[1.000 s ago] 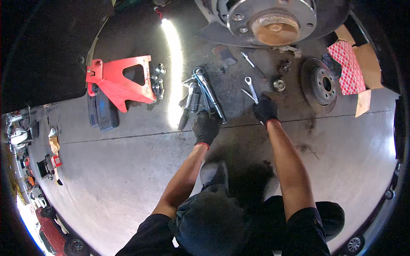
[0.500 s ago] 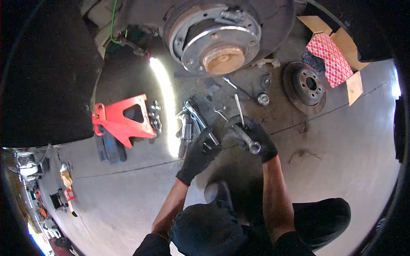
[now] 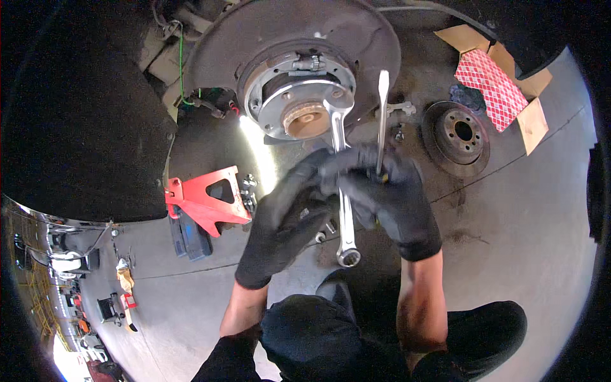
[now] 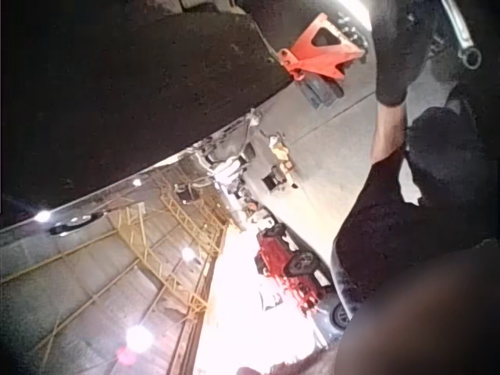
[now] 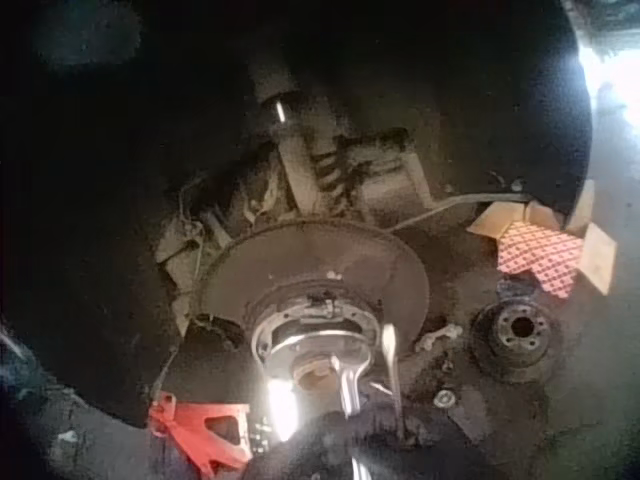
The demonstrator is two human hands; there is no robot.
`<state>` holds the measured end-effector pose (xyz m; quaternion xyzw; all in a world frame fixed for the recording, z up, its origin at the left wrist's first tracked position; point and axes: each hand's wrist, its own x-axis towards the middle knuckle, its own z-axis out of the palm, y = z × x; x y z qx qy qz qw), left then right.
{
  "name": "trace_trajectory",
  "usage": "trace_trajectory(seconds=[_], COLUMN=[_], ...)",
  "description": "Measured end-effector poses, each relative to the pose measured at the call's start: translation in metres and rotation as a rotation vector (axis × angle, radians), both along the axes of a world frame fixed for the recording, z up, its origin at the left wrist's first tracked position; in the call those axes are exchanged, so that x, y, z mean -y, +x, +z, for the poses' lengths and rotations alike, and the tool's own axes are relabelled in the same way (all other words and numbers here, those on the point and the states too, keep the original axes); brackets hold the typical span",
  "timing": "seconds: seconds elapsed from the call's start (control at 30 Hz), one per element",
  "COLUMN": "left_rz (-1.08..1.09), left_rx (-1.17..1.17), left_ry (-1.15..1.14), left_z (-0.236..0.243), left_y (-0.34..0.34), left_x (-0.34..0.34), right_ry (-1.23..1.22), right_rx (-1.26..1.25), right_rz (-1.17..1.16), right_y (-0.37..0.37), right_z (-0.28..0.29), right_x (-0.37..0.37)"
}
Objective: The recorder is cleaning and inspecting the rear brake rotor and parking brake assembly of a vehicle.
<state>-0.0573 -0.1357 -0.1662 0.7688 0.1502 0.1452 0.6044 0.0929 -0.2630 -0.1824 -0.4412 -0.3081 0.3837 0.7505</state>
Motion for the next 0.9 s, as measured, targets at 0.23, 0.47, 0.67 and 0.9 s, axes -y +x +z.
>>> trace_trajectory(seconds=[0.23,0.47,0.67,0.9], left_rz=[0.104,0.201,0.042,0.048], left_rx=[-0.038,-0.069,0.112,0.434], left_ry=[0.761,1.363,1.451,0.897], left_z=[0.070,0.099,0.110,0.102], left_y=[-0.018,0.005,0.039,0.066], left_x=[0.039,0.045,0.027,0.001], right_ry=[0.111,0.140,0.396,0.051], right_rx=[-0.266,-0.295,-0.336,-0.330], right_rz=[-0.033,-0.044,0.034,0.051], right_y=[0.013,0.025,0.033,0.066], right_z=[0.031,0.036,0.020,0.005], right_x=[-0.043,-0.052,-0.078,-0.033])
